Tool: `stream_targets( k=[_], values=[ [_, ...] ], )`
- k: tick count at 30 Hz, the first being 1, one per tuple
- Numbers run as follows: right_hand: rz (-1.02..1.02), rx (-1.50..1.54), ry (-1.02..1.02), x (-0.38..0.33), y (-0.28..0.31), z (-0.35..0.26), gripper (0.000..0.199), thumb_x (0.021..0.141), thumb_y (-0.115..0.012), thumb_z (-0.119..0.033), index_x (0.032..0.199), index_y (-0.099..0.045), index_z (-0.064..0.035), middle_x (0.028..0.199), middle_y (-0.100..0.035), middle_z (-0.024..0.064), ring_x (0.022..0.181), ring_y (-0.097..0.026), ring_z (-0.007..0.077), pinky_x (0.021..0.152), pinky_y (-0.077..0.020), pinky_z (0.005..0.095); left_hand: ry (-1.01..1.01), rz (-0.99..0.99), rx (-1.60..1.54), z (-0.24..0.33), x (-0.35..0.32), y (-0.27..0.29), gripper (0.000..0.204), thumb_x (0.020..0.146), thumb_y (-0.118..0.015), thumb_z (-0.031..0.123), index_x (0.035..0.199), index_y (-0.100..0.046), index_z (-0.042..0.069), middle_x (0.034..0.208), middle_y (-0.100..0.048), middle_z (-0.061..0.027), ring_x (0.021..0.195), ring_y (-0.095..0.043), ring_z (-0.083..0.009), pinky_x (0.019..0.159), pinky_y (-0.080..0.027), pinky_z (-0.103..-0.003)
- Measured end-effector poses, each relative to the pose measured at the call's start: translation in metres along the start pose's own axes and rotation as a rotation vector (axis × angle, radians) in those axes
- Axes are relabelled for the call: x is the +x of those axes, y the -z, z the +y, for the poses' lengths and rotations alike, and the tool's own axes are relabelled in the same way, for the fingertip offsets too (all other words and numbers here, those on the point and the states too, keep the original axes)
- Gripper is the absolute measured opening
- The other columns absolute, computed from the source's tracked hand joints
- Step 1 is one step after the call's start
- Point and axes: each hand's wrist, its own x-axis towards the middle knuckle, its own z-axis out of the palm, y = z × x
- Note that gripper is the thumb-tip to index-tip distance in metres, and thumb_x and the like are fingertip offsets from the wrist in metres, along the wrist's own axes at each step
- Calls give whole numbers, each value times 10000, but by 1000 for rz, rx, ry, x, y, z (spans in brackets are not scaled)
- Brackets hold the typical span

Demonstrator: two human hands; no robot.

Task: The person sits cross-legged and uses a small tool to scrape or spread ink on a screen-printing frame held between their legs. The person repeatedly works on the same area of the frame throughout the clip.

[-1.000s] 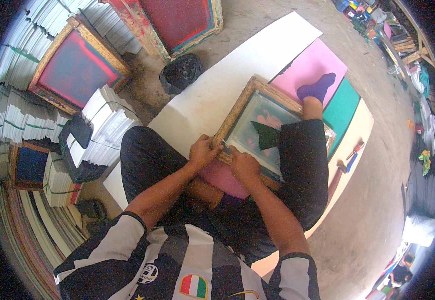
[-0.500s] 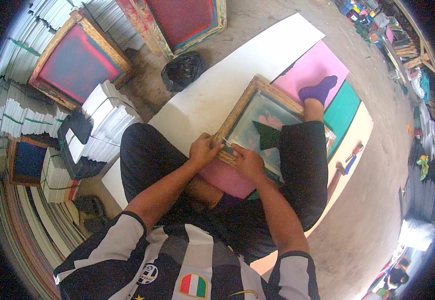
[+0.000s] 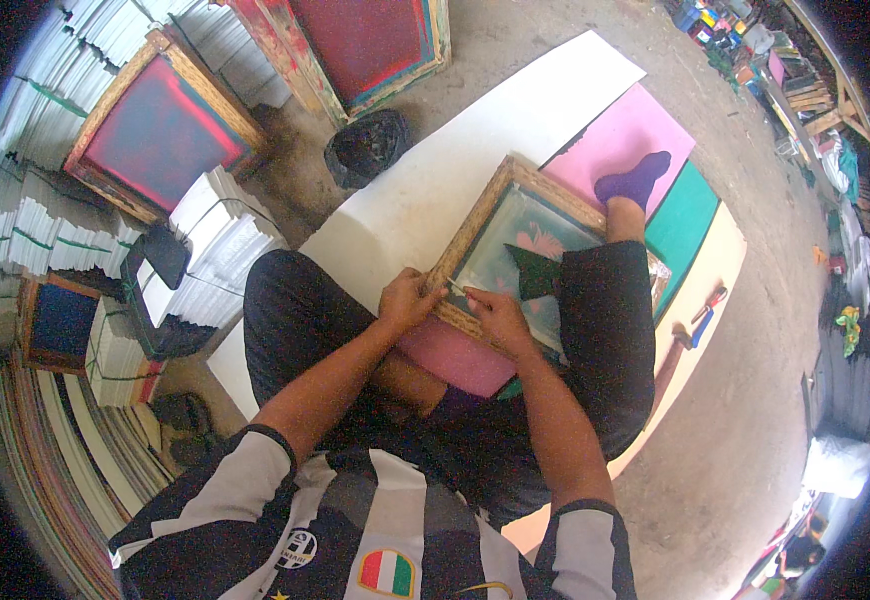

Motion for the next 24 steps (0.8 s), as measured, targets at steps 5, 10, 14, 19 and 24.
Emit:
stream_targets(
  k=[5, 10, 14, 19, 24],
  values=[
    [103, -178, 42, -7, -9, -14, 346, 997, -635, -246, 1316, -692, -123, 1122, -760, 146, 971, -735, 288, 849, -552, 413, 10, -19, -8, 0, -2, 3, 497, 851, -760, 469, 1089, -747, 33, 999, -660, -138, 871, -691, -347, 781, -555, -446],
    [-181, 359, -551, 3, 12, -38, 377, 1010, -630, -274, 1307, -679, -48, 1098, -768, 120, 912, -713, 260, 842, -552, 409, 5, -2, -35, 1, -4, 5, 502, 848, -761, 476, 1086, -747, 34, 989, -659, -147, 864, -692, -353, 773, -556, -450],
    [-87, 262, -258, 4, 4, -12, 389, 1014, -620, -300, 1332, -670, -82, 1022, -768, 119, 867, -710, 284, 800, -555, 433, 11, -14, -43, 2, -3, 5, 515, 843, -763, 483, 1106, -744, 40, 998, -663, -150, 885, -694, -357, 783, -557, -455],
    [107, -327, 27, -17, -4, -12, 352, 993, -621, -334, 1329, -684, -249, 1026, -741, 172, 911, -714, 375, 778, -554, 480, 59, -7, -19, 2, -4, 2, 564, 850, -750, 515, 1164, -735, 47, 1030, -672, -171, 927, -691, -368, 817, -553, -465],
    [144, -532, -36, -26, -5, -36, 295, 973, -643, -316, 1253, -726, -268, 1020, -740, 149, 916, -704, 373, 764, -553, 487, 94, -22, -41, 6, -5, 6, 628, 861, -731, 552, 1183, -729, 12, 1074, -677, -211, 964, -687, -393, 846, -547, -484]
  ],
)
